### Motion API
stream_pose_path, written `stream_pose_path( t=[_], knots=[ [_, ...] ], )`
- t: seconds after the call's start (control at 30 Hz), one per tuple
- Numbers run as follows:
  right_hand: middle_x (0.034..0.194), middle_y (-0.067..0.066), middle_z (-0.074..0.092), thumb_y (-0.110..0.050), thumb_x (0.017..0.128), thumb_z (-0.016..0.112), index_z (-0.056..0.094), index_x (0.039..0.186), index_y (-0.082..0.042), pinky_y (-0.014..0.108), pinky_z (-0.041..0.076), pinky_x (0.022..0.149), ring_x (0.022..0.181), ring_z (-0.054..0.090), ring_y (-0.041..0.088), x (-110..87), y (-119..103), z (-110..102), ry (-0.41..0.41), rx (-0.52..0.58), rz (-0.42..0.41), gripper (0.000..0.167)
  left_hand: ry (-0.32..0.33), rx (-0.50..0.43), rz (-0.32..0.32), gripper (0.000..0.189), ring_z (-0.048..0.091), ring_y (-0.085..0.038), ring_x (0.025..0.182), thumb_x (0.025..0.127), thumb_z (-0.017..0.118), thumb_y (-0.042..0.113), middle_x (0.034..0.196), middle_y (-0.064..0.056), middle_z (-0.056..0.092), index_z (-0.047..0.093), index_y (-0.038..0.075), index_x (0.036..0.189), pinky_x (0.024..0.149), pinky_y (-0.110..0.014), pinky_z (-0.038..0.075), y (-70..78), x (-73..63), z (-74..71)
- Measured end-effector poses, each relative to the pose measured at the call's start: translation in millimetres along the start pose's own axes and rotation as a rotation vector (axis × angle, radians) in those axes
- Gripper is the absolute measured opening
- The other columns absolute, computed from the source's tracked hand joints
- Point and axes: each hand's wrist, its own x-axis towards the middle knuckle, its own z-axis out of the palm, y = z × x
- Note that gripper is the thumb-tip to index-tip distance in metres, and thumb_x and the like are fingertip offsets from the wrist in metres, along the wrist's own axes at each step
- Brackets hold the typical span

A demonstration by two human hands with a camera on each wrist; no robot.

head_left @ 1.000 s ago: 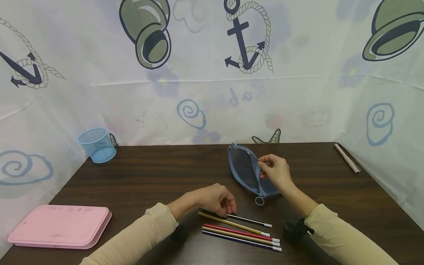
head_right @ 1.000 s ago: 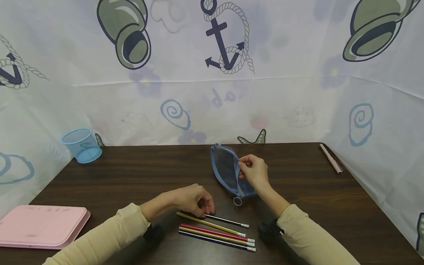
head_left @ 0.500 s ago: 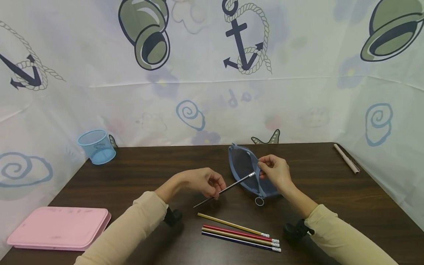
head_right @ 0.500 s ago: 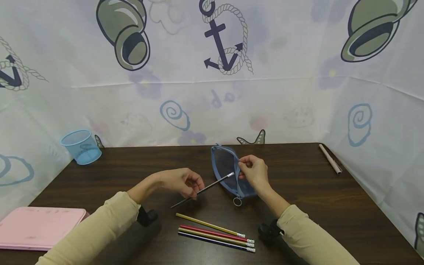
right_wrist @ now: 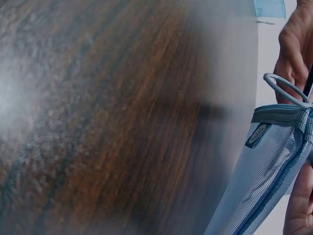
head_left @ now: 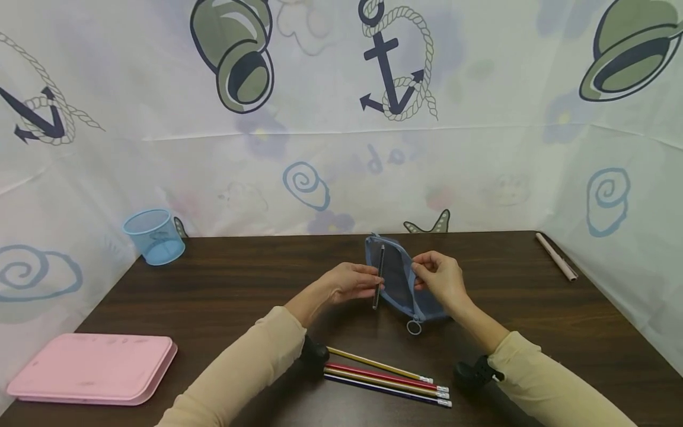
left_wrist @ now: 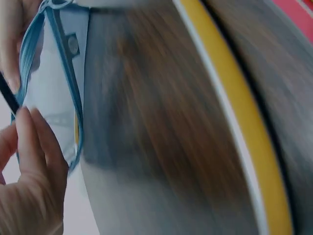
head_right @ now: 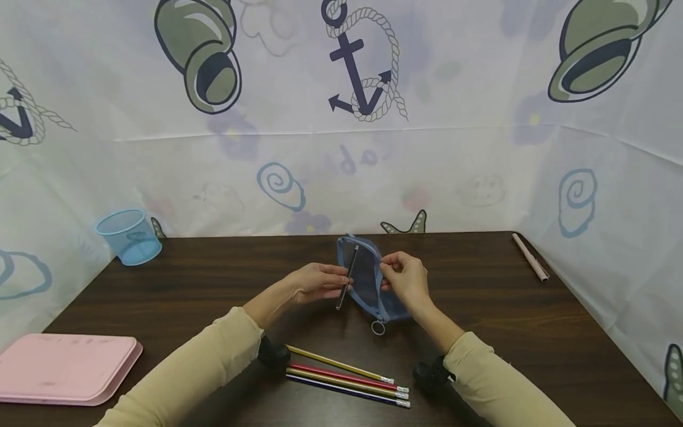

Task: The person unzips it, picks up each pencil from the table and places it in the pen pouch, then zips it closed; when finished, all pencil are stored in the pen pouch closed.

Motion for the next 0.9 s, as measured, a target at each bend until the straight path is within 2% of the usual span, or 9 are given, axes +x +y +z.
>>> stream_pose_path(
  t=[0.13, 0.27, 0.53, 0.73, 0.9],
  knots=[
    [0.074, 0.008, 0.063, -0.001, 0.089, 0.061, 0.062, 0.101, 0.011, 0.022, 0.056, 0.052, 0.053, 0.059, 0.007, -0.2, 0.6, 0.6, -0.008, 0.000, 0.009, 0.017, 0.058, -0.021, 0.030, 0.046, 0.065, -0.020, 0.099, 0.093, 0.055, -0.002, 0.126, -0.025, 0.056, 0.041, -0.007, 0.137, 0.092, -0.033, 0.051, -0.2, 6.8, 15.7],
    [0.076, 0.010, 0.063, 0.000, 0.089, 0.061, 0.061, 0.102, 0.011, 0.021, 0.056, 0.052, 0.054, 0.059, 0.007, -0.4, 1.3, 0.9, -0.016, 0.006, 0.013, 0.016, 0.086, -0.022, 0.062, 0.048, 0.065, -0.018, 0.093, 0.092, 0.055, -0.004, 0.127, -0.026, 0.055, 0.041, -0.009, 0.137, 0.090, -0.033, 0.053, -4.1, 12.6, 27.7],
    [0.076, 0.009, 0.063, 0.001, 0.089, 0.061, 0.061, 0.103, 0.011, 0.021, 0.056, 0.052, 0.054, 0.059, 0.007, -0.6, -0.8, 1.6, -0.031, 0.015, 0.012, 0.017, 0.156, -0.037, 0.120, 0.055, 0.062, -0.029, 0.106, 0.089, 0.056, -0.007, 0.132, -0.028, 0.050, 0.035, -0.009, 0.139, 0.086, -0.034, 0.054, -11.4, 21.8, 48.0],
    [0.076, 0.011, 0.062, 0.001, 0.089, 0.061, 0.061, 0.102, 0.011, 0.021, 0.055, 0.052, 0.055, 0.059, 0.008, 0.1, -0.2, 2.3, -0.030, 0.015, 0.010, 0.017, 0.190, -0.091, 0.161, 0.058, 0.064, -0.032, 0.100, 0.085, 0.056, -0.014, 0.127, -0.030, 0.053, 0.032, -0.012, 0.138, 0.085, -0.037, 0.055, -15.4, 23.3, 60.3],
    [0.076, 0.011, 0.062, 0.001, 0.089, 0.061, 0.061, 0.102, 0.011, 0.021, 0.056, 0.052, 0.055, 0.060, 0.009, -0.3, 1.0, 1.3, -0.032, 0.003, 0.003, 0.016, 0.188, -0.112, 0.146, 0.060, 0.062, -0.035, 0.102, 0.085, 0.055, -0.016, 0.128, -0.030, 0.050, 0.030, -0.011, 0.139, 0.087, -0.040, 0.054, -15.6, 19.1, 66.6]
  ],
)
